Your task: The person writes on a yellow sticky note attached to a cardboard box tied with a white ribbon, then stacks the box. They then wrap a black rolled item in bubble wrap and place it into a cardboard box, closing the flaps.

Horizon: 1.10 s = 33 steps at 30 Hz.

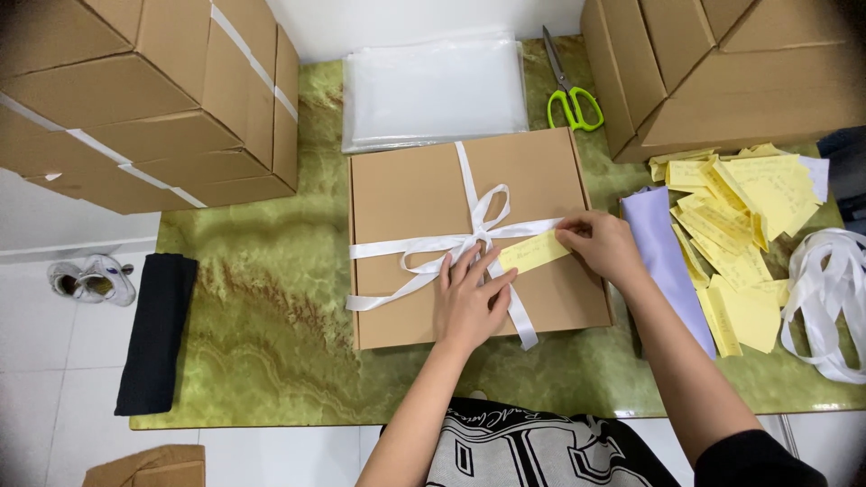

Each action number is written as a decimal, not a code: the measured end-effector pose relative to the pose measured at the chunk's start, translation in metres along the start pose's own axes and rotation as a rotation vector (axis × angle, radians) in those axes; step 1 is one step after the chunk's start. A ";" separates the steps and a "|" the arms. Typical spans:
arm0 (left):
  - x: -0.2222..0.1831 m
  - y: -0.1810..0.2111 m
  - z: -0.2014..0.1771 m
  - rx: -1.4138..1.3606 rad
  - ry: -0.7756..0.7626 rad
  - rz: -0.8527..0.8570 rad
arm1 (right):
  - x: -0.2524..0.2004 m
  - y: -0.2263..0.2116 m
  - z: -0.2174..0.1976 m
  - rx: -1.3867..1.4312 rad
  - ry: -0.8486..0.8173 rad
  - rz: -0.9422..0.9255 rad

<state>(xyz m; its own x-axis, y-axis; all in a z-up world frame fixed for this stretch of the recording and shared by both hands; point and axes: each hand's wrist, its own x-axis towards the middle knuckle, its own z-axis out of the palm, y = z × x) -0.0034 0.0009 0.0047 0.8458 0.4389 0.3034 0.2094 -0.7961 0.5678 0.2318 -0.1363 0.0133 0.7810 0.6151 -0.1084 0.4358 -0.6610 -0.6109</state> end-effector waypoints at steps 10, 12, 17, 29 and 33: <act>-0.001 -0.005 0.007 0.037 0.046 0.018 | 0.012 0.022 0.015 -0.022 0.010 -0.012; -0.002 -0.003 0.007 0.021 0.044 0.018 | 0.008 0.014 0.007 0.011 -0.035 0.028; -0.002 -0.002 0.004 0.012 0.056 0.022 | 0.012 0.020 0.010 0.093 -0.056 0.120; 0.054 -0.042 -0.010 -0.168 0.302 -0.243 | 0.040 0.048 -0.016 0.573 0.200 0.176; 0.112 -0.084 -0.004 -0.361 0.195 -0.517 | 0.062 0.030 -0.015 0.752 0.321 0.083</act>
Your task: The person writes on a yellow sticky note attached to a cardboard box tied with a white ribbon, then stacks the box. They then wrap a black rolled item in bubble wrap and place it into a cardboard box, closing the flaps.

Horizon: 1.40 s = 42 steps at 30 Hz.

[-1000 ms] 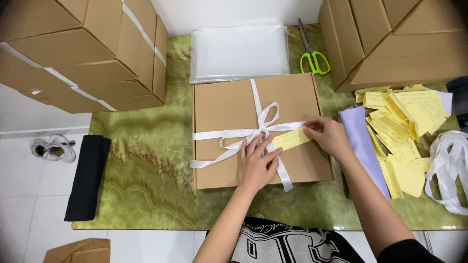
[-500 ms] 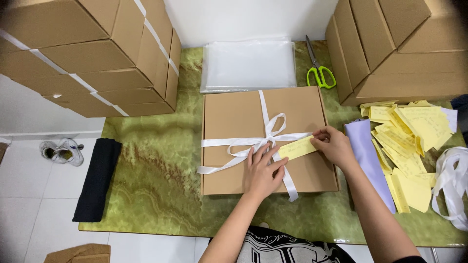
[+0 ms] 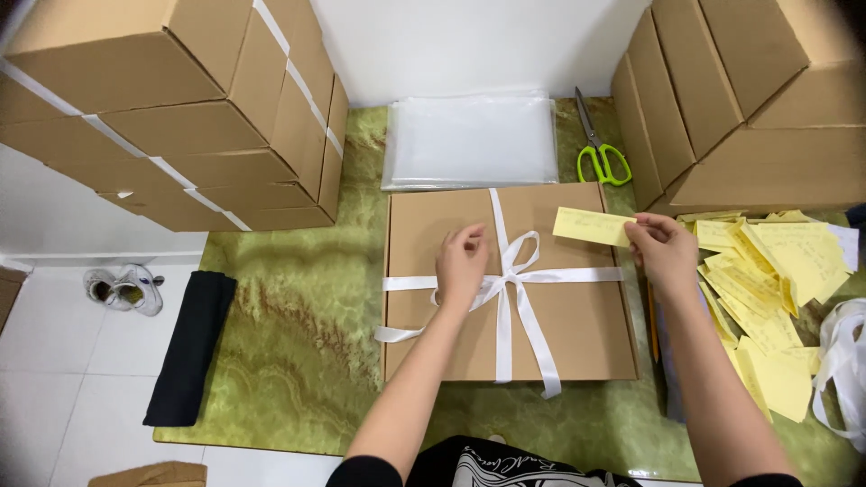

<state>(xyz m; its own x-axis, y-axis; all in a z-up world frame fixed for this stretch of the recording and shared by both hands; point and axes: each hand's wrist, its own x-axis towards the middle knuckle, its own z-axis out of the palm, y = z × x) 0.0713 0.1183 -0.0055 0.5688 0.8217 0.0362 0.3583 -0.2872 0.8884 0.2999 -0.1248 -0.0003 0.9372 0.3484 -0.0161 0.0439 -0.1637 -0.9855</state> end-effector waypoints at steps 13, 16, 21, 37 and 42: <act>0.075 0.017 0.048 0.072 -0.224 -0.116 | -0.001 0.027 0.095 -0.259 0.152 -0.205; 0.073 0.041 0.042 0.272 -0.294 -0.074 | -0.007 0.029 0.095 -0.307 0.196 -0.320; 0.091 0.018 0.059 0.408 -0.285 0.094 | -0.003 0.037 0.097 -0.354 0.229 -0.400; 0.175 -0.024 0.074 0.794 -0.467 0.328 | -0.016 0.022 0.095 -0.326 0.200 -0.397; 0.191 -0.023 0.066 0.711 -0.481 0.161 | -0.022 0.016 0.095 -0.336 0.199 -0.370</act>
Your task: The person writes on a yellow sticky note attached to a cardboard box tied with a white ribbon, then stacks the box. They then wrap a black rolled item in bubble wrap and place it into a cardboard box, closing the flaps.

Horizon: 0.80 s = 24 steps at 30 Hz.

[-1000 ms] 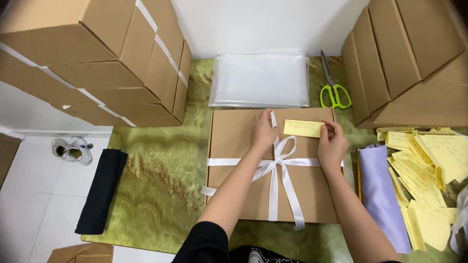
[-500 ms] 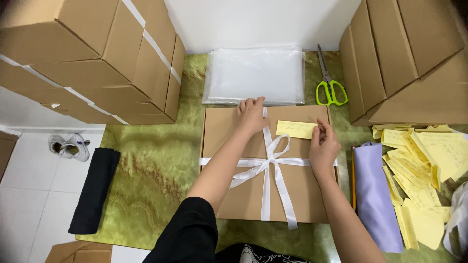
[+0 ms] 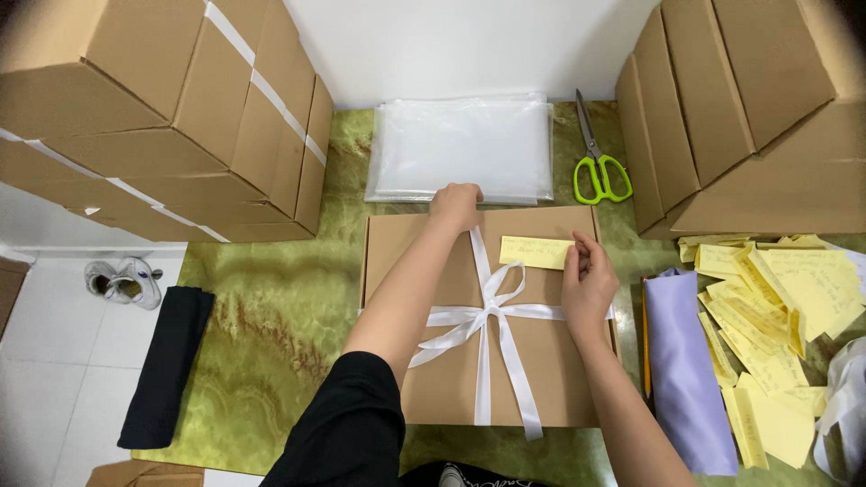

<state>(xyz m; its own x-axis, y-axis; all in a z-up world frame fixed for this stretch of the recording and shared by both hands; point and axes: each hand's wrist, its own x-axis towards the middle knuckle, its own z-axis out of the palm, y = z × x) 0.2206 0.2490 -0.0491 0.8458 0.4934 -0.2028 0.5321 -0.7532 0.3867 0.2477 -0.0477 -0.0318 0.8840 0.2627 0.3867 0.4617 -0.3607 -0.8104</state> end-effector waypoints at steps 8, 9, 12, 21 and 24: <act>-0.025 -0.004 -0.024 -0.260 -0.049 -0.031 | -0.001 0.003 0.000 0.046 -0.021 -0.003; -0.027 -0.005 -0.024 -0.273 -0.070 -0.039 | -0.001 0.003 0.000 0.043 -0.024 -0.001; -0.027 -0.016 -0.017 -0.337 -0.052 -0.021 | -0.001 0.004 0.001 0.026 -0.025 -0.009; -0.074 -0.010 -0.060 -0.415 -0.063 -0.153 | -0.003 0.011 0.003 0.007 -0.034 0.047; -0.076 -0.004 -0.075 -0.322 -0.138 -0.120 | -0.004 0.007 0.000 0.019 -0.035 0.063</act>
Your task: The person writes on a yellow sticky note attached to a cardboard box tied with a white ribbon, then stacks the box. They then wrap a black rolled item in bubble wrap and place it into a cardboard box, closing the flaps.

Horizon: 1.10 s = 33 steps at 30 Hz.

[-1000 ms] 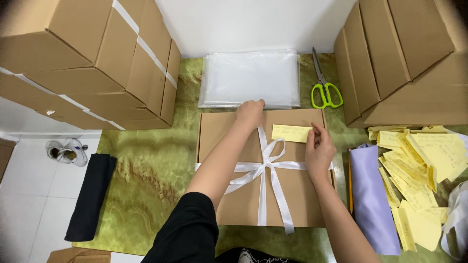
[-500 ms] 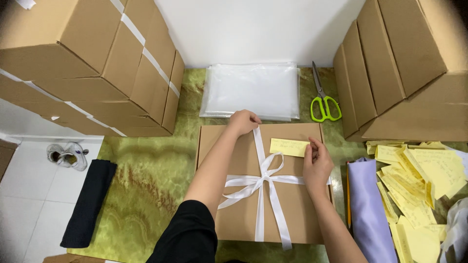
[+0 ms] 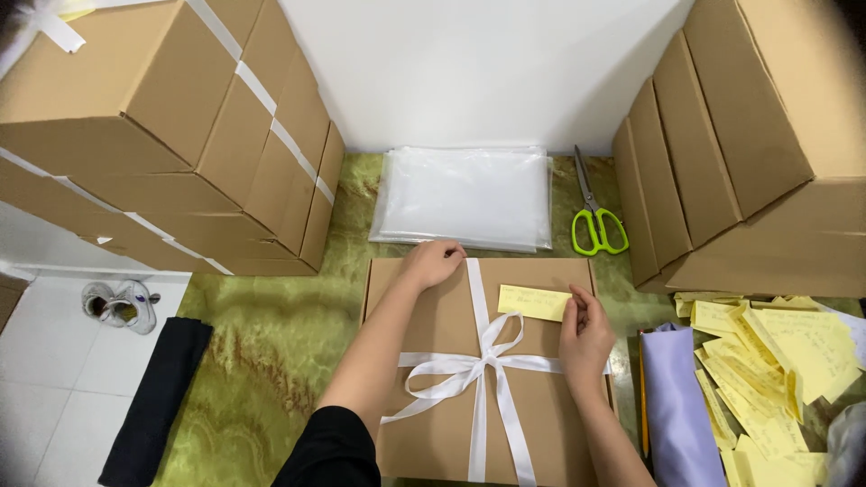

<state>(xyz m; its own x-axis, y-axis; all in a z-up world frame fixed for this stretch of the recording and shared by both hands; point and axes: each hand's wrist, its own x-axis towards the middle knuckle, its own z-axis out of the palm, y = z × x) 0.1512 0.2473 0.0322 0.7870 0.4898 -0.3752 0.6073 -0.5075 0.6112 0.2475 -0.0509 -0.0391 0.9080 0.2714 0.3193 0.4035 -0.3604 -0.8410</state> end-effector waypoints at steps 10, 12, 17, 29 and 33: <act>0.005 -0.005 0.020 0.168 0.072 -0.013 | -0.001 -0.026 -0.010 0.008 -0.025 0.134; -0.008 -0.004 0.012 0.038 0.077 0.042 | 0.000 -0.016 -0.003 -0.028 0.037 0.025; -0.046 -0.009 0.065 0.129 0.515 0.231 | 0.002 -0.009 -0.003 -0.034 0.033 -0.084; -0.159 0.005 0.124 0.105 0.148 0.181 | 0.006 0.017 -0.008 -0.124 -0.087 -0.069; -0.137 -0.005 0.143 0.091 0.236 0.165 | -0.002 0.020 -0.015 -0.181 -0.132 -0.110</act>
<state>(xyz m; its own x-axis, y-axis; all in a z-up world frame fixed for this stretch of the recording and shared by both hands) 0.0558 0.0812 -0.0183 0.8351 0.5414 -0.0970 0.4889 -0.6499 0.5819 0.2555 -0.0720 -0.0503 0.8395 0.4280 0.3347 0.5236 -0.4728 -0.7088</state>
